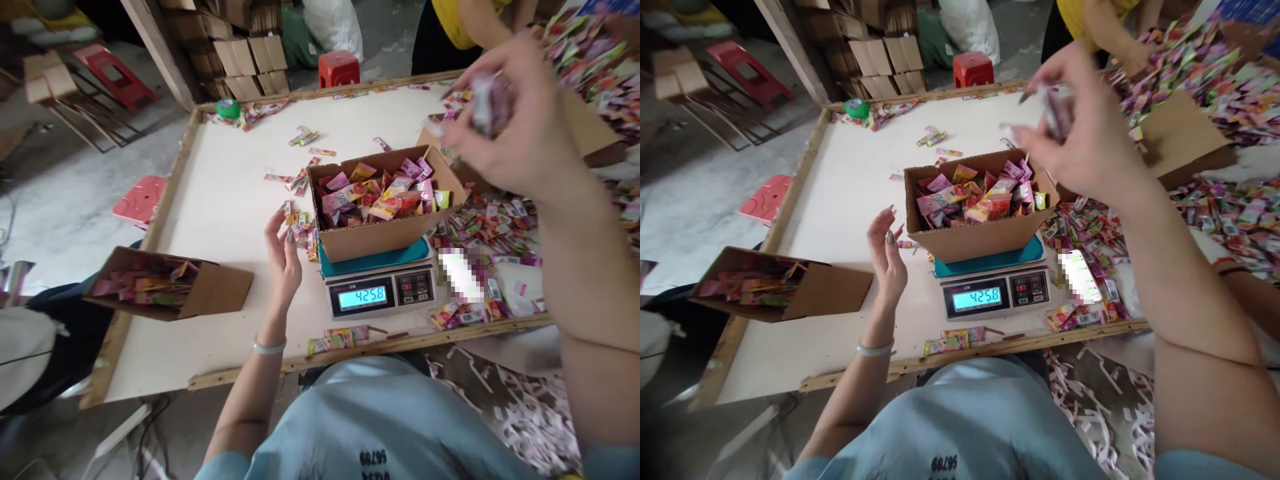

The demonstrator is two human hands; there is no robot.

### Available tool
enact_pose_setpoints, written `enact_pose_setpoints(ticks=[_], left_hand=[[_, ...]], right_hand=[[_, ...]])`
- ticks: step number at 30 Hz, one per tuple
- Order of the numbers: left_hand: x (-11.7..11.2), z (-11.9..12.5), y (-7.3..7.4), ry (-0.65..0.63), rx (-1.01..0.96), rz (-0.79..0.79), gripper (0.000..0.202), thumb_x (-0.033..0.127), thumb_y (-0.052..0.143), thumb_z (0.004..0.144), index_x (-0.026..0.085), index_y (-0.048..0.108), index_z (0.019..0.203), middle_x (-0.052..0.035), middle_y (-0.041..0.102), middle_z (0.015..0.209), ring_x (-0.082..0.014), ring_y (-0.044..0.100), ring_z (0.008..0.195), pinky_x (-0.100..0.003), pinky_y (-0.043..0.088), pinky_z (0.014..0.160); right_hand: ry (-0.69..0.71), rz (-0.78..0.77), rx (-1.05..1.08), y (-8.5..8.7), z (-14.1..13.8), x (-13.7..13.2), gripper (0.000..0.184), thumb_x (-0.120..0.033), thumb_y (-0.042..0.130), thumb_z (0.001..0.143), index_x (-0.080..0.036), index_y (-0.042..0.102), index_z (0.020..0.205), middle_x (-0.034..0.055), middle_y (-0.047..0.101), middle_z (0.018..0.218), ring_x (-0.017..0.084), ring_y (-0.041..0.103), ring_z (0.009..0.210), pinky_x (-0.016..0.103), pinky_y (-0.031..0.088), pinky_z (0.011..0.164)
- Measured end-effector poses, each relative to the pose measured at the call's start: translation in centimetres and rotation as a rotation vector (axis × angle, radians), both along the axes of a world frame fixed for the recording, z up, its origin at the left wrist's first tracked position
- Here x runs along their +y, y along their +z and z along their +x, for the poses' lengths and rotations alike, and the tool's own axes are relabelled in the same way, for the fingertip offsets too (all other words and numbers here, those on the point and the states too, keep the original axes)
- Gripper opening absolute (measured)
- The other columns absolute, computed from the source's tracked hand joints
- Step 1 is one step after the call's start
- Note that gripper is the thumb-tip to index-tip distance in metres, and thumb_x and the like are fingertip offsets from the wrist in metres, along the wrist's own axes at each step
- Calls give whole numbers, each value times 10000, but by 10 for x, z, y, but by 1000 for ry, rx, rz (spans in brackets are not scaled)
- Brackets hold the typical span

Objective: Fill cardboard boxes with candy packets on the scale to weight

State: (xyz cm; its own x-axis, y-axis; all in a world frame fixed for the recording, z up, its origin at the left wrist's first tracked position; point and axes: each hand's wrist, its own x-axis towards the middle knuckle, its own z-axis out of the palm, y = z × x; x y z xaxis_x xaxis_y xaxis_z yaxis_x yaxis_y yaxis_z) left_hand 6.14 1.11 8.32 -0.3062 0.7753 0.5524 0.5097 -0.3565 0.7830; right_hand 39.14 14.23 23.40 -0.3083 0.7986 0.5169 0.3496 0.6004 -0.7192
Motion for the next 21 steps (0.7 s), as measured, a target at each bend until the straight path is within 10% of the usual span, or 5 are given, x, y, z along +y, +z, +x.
enact_pose_setpoints(ticks=[7,14,21], left_hand=[[4,2,-20,-203,130,-8,883,826,340,964,347,198,1693,-168,246,1768,-362,278,1637,-575,398,1258],[11,16,-51,-318,309,-98,998,760,416,982,286,-48,1727,-165,46,1815,-362,35,1683,-596,111,1365],[1,7,-36,-302,318,-85,909,645,466,1026,323,-16,1726,-143,63,1817,-338,11,1689,-608,143,1357]], right_hand=[[347,-33,-879,1,-63,31,574,-549,934,825,-182,701,1201,85,682,1021,326,656,939,403,529,836],[400,65,-1017,-12,-127,12,443,-426,819,909,-198,679,1262,115,702,1158,339,658,1021,367,483,786],[505,-43,-729,-6,-103,30,232,-407,670,1035,-197,766,1060,66,725,945,238,657,876,330,494,783]])
